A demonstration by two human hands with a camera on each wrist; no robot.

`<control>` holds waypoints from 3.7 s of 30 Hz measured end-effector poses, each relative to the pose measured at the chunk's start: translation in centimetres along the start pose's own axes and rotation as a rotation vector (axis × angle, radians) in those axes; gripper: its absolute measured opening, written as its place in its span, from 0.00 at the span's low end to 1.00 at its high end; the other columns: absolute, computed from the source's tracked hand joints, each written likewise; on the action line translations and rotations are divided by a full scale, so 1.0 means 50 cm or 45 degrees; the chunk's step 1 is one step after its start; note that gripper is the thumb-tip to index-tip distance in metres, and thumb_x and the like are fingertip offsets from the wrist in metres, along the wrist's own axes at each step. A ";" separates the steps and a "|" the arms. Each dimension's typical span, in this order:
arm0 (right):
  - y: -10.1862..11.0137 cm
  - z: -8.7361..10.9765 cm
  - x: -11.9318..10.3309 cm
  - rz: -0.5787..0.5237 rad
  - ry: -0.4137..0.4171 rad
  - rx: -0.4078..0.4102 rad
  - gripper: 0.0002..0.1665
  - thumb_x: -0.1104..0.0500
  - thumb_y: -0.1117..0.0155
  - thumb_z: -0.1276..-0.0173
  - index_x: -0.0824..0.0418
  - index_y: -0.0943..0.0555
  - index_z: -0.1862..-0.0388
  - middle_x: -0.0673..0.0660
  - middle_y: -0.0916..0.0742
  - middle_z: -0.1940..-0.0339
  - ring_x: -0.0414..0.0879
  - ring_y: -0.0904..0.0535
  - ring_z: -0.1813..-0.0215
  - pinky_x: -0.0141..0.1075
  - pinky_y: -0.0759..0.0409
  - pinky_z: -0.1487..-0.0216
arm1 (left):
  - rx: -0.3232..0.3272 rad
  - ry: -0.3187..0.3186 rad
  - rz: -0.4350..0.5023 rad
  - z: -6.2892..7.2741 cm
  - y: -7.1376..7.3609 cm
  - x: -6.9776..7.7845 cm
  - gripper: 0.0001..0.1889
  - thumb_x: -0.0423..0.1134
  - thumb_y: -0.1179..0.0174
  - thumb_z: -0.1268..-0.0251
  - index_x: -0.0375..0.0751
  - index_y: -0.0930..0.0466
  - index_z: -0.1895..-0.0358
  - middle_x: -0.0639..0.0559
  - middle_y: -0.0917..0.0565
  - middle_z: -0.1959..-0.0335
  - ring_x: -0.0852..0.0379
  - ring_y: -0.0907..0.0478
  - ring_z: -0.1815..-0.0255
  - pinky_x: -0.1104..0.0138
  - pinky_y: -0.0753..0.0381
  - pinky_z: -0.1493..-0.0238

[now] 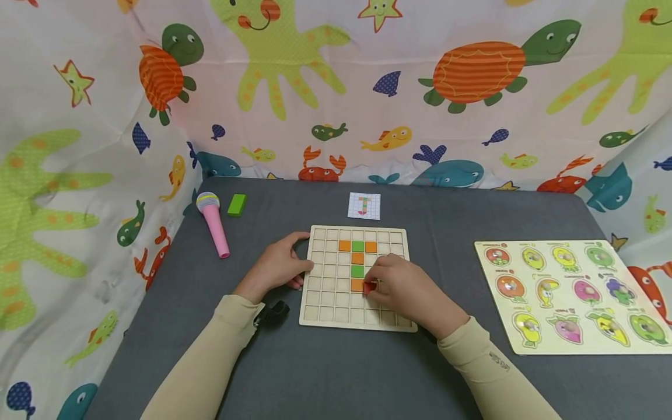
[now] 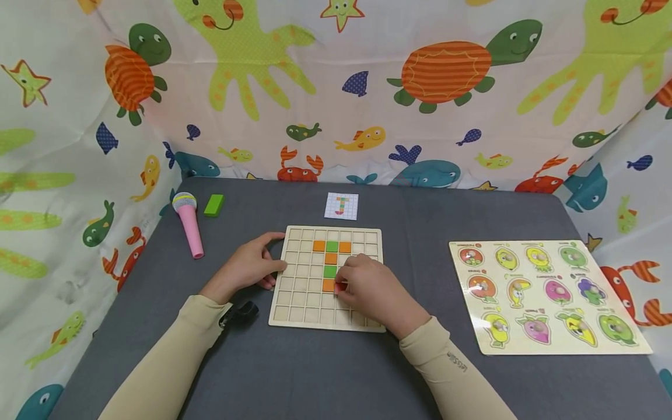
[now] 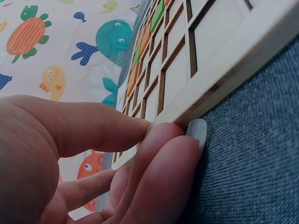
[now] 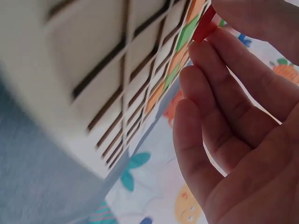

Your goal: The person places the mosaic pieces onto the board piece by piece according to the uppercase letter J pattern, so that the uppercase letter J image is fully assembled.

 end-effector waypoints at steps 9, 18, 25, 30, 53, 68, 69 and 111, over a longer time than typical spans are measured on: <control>-0.018 -0.005 -0.028 0.010 0.084 0.006 0.05 0.60 0.19 0.36 0.51 0.10 0.65 0.46 0.14 0.67 0.40 0.22 0.60 0.34 0.17 0.58 | -0.004 -0.012 -0.002 -0.001 -0.006 0.002 0.41 0.42 0.28 0.33 0.59 0.33 0.18 0.42 0.15 0.67 0.50 0.11 0.78 0.61 0.10 0.74; -0.030 -0.006 -0.035 0.042 0.085 -0.006 0.06 0.59 0.19 0.37 0.50 0.10 0.65 0.45 0.14 0.66 0.41 0.22 0.60 0.35 0.17 0.58 | 0.005 -0.018 0.009 0.001 -0.005 0.004 0.41 0.41 0.27 0.33 0.58 0.34 0.18 0.42 0.15 0.68 0.50 0.12 0.78 0.61 0.10 0.75; -0.036 -0.008 -0.039 0.065 0.116 0.006 0.06 0.59 0.19 0.38 0.50 0.10 0.66 0.44 0.14 0.67 0.41 0.22 0.60 0.35 0.18 0.58 | 0.003 -0.009 0.006 0.003 -0.002 0.000 0.41 0.42 0.27 0.33 0.58 0.34 0.18 0.42 0.15 0.68 0.50 0.12 0.78 0.62 0.10 0.75; -0.039 -0.009 -0.040 0.086 0.130 0.004 0.06 0.59 0.18 0.37 0.50 0.09 0.65 0.46 0.14 0.67 0.42 0.22 0.61 0.36 0.18 0.58 | -0.004 -0.018 -0.003 0.001 0.000 -0.001 0.40 0.42 0.28 0.32 0.58 0.33 0.18 0.43 0.15 0.68 0.51 0.12 0.78 0.62 0.10 0.74; -0.028 -0.015 -0.033 0.065 0.084 -0.005 0.07 0.61 0.18 0.37 0.52 0.08 0.62 0.47 0.12 0.64 0.44 0.18 0.56 0.40 0.13 0.51 | 0.000 -0.030 0.019 0.002 0.005 0.007 0.41 0.41 0.28 0.33 0.57 0.34 0.18 0.43 0.15 0.67 0.51 0.12 0.78 0.61 0.10 0.75; 0.052 0.066 0.052 0.069 -0.161 0.014 0.13 0.60 0.18 0.36 0.56 0.08 0.53 0.51 0.11 0.53 0.48 0.17 0.47 0.46 0.11 0.48 | -0.006 -0.016 0.008 0.001 0.003 0.000 0.41 0.41 0.29 0.32 0.57 0.35 0.17 0.42 0.16 0.66 0.50 0.11 0.77 0.61 0.09 0.74; 0.059 0.078 0.062 0.077 -0.175 0.021 0.13 0.61 0.18 0.36 0.55 0.08 0.53 0.51 0.11 0.53 0.48 0.17 0.48 0.47 0.11 0.49 | -0.002 -0.014 0.008 0.001 0.004 0.000 0.41 0.41 0.29 0.32 0.57 0.35 0.17 0.42 0.16 0.66 0.50 0.11 0.77 0.61 0.09 0.74; 0.053 0.201 0.108 0.127 -0.252 0.087 0.09 0.51 0.16 0.39 0.47 0.10 0.63 0.43 0.15 0.64 0.38 0.23 0.58 0.41 0.16 0.57 | -0.002 0.010 -0.002 0.002 0.001 0.000 0.41 0.42 0.27 0.33 0.59 0.34 0.18 0.41 0.17 0.64 0.50 0.11 0.77 0.62 0.09 0.73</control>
Point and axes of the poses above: each hand's wrist, its own z-axis away from the middle knuckle, its own y-axis out of the back of the hand, x = y × z, the point moved 3 cm from there along -z, towards the middle knuckle
